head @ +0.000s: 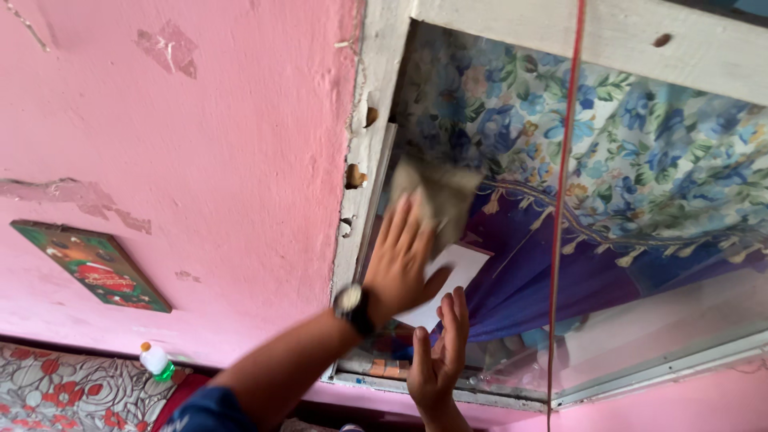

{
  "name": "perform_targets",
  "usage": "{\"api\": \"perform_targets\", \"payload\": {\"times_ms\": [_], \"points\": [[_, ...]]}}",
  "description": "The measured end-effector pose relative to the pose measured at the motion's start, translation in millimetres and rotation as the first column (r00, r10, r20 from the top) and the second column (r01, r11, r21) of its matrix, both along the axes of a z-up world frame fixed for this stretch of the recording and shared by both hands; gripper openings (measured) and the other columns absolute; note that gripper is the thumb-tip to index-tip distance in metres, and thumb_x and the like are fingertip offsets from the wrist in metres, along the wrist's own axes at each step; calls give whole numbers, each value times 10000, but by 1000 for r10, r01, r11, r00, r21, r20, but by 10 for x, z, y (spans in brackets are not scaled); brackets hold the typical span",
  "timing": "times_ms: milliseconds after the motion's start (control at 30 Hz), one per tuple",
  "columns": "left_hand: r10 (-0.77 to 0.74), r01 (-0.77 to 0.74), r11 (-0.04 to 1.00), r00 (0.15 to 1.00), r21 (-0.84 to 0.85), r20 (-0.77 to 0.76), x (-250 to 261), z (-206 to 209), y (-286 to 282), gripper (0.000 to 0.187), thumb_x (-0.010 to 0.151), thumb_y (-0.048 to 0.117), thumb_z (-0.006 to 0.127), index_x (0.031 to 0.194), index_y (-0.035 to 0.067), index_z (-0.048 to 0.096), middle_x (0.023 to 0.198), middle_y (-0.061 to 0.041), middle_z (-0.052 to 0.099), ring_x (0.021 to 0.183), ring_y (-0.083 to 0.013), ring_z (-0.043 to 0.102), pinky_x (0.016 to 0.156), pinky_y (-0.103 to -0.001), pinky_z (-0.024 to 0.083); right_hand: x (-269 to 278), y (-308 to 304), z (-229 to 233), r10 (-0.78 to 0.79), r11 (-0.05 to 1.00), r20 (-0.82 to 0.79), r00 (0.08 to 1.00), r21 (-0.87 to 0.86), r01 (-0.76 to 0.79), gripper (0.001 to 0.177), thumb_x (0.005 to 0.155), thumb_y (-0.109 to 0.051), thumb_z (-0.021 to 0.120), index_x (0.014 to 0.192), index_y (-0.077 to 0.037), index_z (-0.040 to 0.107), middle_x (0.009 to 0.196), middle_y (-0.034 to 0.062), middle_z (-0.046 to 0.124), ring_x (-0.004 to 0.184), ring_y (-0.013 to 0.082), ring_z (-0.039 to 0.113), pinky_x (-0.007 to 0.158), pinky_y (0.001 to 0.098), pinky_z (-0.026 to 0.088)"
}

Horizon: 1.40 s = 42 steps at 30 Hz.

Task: The person wipes a glass window pane using a cloth. They repeatedly rub the surface in circular and back-and-forth motions, covering different sections of the window.

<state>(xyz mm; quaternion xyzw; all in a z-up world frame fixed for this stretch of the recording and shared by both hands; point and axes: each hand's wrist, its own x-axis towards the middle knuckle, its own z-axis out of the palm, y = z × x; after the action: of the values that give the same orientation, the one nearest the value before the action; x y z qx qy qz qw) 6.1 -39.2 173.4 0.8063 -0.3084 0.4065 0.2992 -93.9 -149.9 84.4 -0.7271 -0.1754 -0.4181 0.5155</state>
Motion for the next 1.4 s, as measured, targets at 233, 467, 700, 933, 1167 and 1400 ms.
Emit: {"api": "perform_targets", "payload": {"times_ms": [233, 467, 700, 933, 1167, 1400], "points": [[-25, 22, 1000, 989, 20, 148, 191, 1120, 187, 823, 948, 395, 721, 1535, -91, 412, 1678, -279, 263, 1595, -433, 216, 1314, -587, 238, -58, 138, -23, -6, 999, -1, 1000, -38, 6, 485, 1032, -122, 572, 1464, 59, 447, 1642, 274, 325, 1512, 339, 404, 1223, 484, 359], [108, -52, 969, 969, 240, -224, -44, -716, 0, 681, 918, 440, 668, 1370, -42, 501, 1508, -337, 389, 1475, -505, 296, 1189, -639, 245, -46, 52, -77, 10, 1000, 50, 999, -11, -10, 477, 1022, -19, 562, 1471, 84, 440, 1638, 268, 324, 1513, 341, 391, 1248, 451, 351], [33, 3, 985, 978, 171, -208, -70, -771, -11, 699, 897, 446, 681, 1371, -30, 488, 1502, -346, 399, 1469, -500, 298, 1184, -643, 233, 15, -47, -161, -69, 998, 3, 998, 7, 69, 477, 1021, -40, 567, 1466, 86, 448, 1634, 254, 352, 1480, 319, 431, 1187, 421, 402], [22, -42, 984, 993, 173, 114, 219, 246, -45, 741, 946, 447, 662, 1470, -56, 512, 1634, -230, 368, 1538, -385, 323, 1257, -578, 215, 30, 10, -182, -59, 998, -19, 998, 24, 60, 474, 1038, -72, 548, 1476, 65, 430, 1643, 250, 342, 1491, 317, 422, 1188, 417, 400], [25, 14, 964, 989, 264, -143, -87, -1232, -152, 637, 903, 459, 648, 1364, 43, 502, 1550, -273, 416, 1498, -416, 327, 1203, -637, 199, -13, -74, -191, -119, 991, 5, 993, 62, 118, 460, 1022, -44, 575, 1459, 56, 470, 1628, 234, 371, 1437, 283, 461, 1156, 397, 412], [36, 12, 978, 973, 209, -227, -79, -1130, -184, 830, 886, 481, 670, 1447, -77, 417, 1503, -372, 382, 1471, -494, 285, 1181, -679, 180, -39, -148, -216, -126, 986, -1, 992, 110, 125, 451, 1023, -51, 577, 1450, 58, 479, 1621, 235, 381, 1434, 277, 465, 1150, 389, 414]]}}
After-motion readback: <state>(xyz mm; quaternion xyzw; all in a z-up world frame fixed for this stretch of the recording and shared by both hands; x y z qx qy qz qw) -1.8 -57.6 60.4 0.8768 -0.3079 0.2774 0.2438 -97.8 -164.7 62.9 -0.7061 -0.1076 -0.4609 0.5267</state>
